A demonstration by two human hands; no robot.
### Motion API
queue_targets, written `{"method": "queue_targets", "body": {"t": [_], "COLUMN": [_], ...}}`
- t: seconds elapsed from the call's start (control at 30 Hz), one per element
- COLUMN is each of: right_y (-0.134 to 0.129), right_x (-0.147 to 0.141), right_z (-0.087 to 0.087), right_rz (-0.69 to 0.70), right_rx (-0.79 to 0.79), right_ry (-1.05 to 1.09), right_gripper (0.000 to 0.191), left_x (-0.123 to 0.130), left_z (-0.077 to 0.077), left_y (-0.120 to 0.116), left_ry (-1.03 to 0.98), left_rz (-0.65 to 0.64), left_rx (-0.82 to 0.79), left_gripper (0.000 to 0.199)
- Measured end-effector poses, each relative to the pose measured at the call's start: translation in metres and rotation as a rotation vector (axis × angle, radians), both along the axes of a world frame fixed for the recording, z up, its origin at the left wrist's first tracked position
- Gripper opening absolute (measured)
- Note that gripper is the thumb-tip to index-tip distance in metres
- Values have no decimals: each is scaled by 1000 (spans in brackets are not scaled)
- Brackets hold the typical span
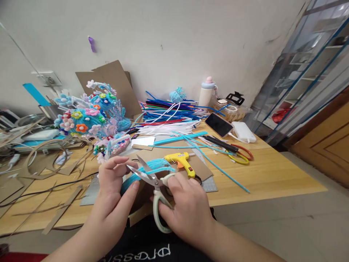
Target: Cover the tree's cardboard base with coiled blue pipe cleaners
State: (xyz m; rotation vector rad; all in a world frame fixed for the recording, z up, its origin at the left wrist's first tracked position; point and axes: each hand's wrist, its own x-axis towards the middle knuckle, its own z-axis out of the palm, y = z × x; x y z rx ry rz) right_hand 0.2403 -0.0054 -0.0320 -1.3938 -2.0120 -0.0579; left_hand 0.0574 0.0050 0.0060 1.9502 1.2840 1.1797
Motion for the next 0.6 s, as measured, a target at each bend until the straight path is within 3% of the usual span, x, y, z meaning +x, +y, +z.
{"method": "queue_targets", "body": {"t": [0.47,0.6], "right_y": [3,5], "right_x": [4,6], "right_z": [12,14], "right_rz": [64,121], "right_rx": [-111,-174], "right_ry": [38,71], "right_gripper": [14,27], "left_x": [1,-1], "left_z": [-1,1], "left_y": [4,4], "left_ry": [9,31], "left_rz": [31,69], "left_rx": [7,24], "left_gripper": [35,33]}}
